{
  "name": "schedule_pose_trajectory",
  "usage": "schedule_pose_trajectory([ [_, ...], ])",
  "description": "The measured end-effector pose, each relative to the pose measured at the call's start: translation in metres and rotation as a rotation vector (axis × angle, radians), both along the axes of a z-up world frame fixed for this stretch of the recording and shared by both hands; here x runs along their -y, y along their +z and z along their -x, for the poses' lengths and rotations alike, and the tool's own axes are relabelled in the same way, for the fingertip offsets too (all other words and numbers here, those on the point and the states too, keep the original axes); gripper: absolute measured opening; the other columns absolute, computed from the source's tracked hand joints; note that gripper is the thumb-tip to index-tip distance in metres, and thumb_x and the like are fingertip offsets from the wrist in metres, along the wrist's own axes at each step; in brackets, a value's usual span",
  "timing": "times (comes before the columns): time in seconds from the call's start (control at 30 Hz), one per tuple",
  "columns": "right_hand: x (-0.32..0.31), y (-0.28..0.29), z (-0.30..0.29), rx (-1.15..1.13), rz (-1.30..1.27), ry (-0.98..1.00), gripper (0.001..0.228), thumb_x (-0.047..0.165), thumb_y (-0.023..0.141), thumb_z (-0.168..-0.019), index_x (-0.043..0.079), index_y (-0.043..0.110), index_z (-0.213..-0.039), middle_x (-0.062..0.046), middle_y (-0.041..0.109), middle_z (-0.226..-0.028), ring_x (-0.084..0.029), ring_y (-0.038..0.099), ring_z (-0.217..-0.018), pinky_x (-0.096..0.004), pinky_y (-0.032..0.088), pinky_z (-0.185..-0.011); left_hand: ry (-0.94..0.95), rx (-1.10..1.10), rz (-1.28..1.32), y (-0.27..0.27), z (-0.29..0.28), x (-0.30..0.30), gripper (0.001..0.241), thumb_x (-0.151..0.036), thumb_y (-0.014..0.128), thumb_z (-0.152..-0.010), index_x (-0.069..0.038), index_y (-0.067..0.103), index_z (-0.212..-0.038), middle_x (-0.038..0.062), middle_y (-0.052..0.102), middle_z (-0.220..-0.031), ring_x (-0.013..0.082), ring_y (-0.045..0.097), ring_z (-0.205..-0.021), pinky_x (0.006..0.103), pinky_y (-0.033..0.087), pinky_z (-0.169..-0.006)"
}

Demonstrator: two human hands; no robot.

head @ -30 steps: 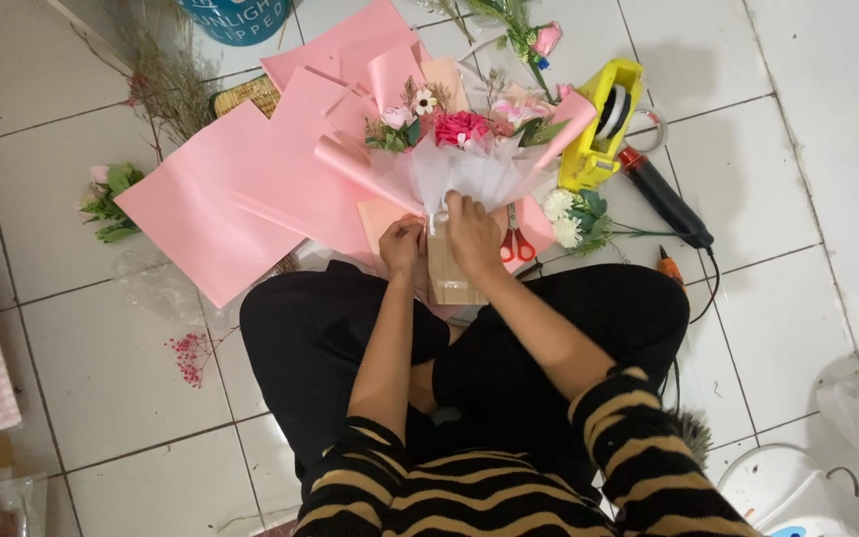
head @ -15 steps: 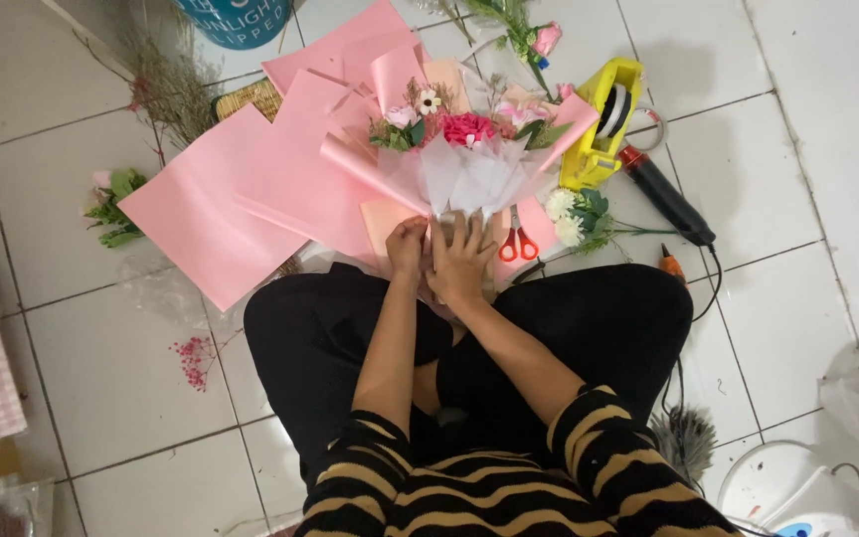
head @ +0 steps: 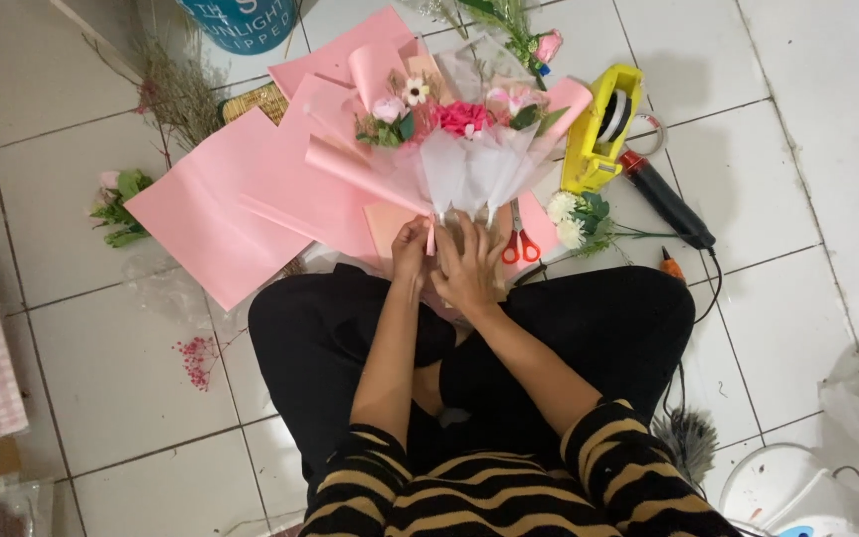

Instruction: Wrapping a flower bouquet with pink and white decorative paper and securing it with tape.

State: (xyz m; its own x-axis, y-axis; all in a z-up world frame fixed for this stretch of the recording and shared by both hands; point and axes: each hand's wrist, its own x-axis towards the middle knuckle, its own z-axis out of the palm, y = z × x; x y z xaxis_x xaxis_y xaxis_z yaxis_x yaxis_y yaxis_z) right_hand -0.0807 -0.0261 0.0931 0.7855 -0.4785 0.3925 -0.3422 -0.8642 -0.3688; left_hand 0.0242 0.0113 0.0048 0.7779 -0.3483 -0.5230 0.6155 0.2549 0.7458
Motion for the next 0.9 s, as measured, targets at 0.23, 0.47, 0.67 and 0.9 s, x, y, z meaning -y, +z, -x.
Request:
schedule_pose_trajectory([
  [0.23, 0.010, 0.019, 0.005, 0.066, 0.052, -0.007, 0.077, 0.020, 0.077, -0.067, 0.017, 0.058, -0.141, -0.019, 0.039, -0.147, -0.039, 0.040, -0.126, -0.059, 0.032, -0.097, -0.024, -0.096, 0.117, 0.004, -0.016, -0.003, 0.021, -0.007, 0.086, -0.080, -0.006, 0.078, -0.098, 0.006, 0.074, -0.083, 0.0165, 0.073, -0.069, 0.0290, 0.062, -0.062],
  [0.47, 0.013, 0.025, 0.002, 0.198, -0.050, 0.102, 0.084, 0.013, 0.077, -0.063, 0.014, 0.057, -0.144, -0.021, 0.039, -0.148, -0.042, 0.039, -0.130, -0.058, 0.034, -0.107, -0.007, -0.054, 0.140, 0.034, -0.015, -0.006, 0.018, -0.010, 0.086, -0.079, -0.008, 0.078, -0.096, 0.001, 0.071, -0.073, 0.0114, 0.072, -0.066, 0.0227, 0.060, -0.062],
  [0.67, 0.014, 0.018, -0.005, 0.245, -0.035, 0.133, 0.086, 0.014, 0.076, -0.060, 0.015, 0.057, -0.144, -0.020, 0.041, -0.147, -0.040, 0.041, -0.130, -0.054, 0.034, -0.106, 0.060, -0.064, 0.193, 0.044, -0.013, -0.009, 0.016, -0.011, 0.085, -0.081, -0.007, 0.078, -0.095, 0.001, 0.070, -0.073, 0.0118, 0.071, -0.068, 0.0237, 0.060, -0.062],
  [0.9, 0.014, 0.002, -0.004, 0.223, -0.106, 0.107, 0.091, 0.015, 0.081, -0.063, 0.016, 0.053, -0.150, -0.019, 0.040, -0.150, -0.044, 0.037, -0.133, -0.057, 0.028, -0.115, 0.128, -0.027, 0.179, 0.031, -0.011, -0.005, 0.020, -0.008, 0.086, -0.080, -0.004, 0.077, -0.098, 0.002, 0.072, -0.076, 0.0113, 0.072, -0.071, 0.0223, 0.060, -0.066],
])
